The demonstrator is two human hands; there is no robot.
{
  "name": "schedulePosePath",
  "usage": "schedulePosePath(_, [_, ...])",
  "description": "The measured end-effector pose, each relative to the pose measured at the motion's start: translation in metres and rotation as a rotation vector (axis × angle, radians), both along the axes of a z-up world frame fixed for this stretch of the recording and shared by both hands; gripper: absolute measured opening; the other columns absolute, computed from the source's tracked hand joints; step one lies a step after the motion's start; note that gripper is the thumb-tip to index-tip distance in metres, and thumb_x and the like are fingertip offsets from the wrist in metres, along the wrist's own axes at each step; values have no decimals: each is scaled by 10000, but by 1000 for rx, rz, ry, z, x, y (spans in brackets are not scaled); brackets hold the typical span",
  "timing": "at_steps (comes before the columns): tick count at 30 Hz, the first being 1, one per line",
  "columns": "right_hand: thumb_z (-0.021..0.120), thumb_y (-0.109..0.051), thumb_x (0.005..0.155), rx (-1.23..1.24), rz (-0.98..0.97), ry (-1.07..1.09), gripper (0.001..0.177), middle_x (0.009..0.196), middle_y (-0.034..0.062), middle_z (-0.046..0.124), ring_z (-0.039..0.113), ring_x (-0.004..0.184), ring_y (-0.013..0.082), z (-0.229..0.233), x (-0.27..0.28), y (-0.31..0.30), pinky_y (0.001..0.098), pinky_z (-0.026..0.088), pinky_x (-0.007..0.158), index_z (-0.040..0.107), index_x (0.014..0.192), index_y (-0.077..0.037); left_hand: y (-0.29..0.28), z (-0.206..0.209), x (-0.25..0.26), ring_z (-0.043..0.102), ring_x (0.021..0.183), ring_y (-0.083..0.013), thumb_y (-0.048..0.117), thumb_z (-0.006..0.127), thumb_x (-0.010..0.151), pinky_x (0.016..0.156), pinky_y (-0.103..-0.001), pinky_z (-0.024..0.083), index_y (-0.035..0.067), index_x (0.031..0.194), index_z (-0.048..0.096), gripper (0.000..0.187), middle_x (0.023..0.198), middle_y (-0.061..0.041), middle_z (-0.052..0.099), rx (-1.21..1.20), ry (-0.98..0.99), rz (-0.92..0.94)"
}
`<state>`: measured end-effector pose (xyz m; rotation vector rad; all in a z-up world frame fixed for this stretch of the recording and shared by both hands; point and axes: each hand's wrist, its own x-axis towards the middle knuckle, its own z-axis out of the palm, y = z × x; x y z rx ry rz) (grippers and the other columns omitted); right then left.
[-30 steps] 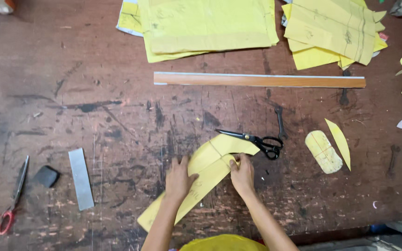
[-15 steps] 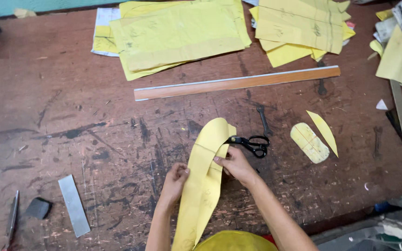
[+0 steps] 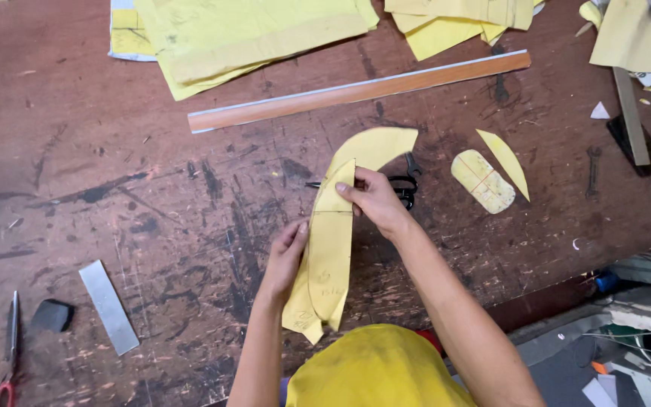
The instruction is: The person uses shears to cut a large sheet of yellow paper along pre-drawn lines on a wooden workbench. The person cuts multiple pieces, repositions the paper, and writes on the cut pieces with a pencil.
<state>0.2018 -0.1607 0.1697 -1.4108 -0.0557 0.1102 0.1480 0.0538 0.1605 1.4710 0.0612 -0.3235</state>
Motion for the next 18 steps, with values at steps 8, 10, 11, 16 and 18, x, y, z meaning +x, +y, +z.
schedulePosePath(8, [682,-283,949,152,-360,202,309,932,38,652,591,643,104,-33,-5,0,262,485,563,621,1146,-54,-15,21,-16,753,941,-167,61,756,856,795,-295,633,0,1388,585,561,1143,-127,764,236,-94,126])
schedulePosePath(10, [655,-435,927,216,-270,572,408,956,44,626,586,654,123,-31,-35,15,299,451,550,592,1201,-139,-10,28,-17,740,938,-167,21,753,855,794,-289,620,-18,1386,577,561,1133,-139,762,137,-115,117])
schedulePosePath(11, [621,-533,892,351,-94,629,543,987,85,645,645,744,154,-30,-46,22,330,528,639,600,1208,-92,-7,31,-17,734,937,-167,1,751,854,793,-285,613,-26,1386,573,562,1129,-145,761,88,-124,114])
schedulePosePath(16, [693,-390,893,690,129,367,579,1275,65,679,674,1155,187,-33,-48,33,396,579,928,571,1365,-78,1,28,-24,747,918,-164,-43,762,809,768,-290,627,-20,1347,599,562,1096,-142,772,216,-5,24])
schedulePosePath(18, [729,-239,973,665,110,198,526,1294,145,653,654,1193,268,-35,-30,30,434,562,1001,540,1395,11,1,24,-27,748,905,-172,-43,766,809,756,-298,627,-30,1332,608,547,1084,-149,774,216,35,29])
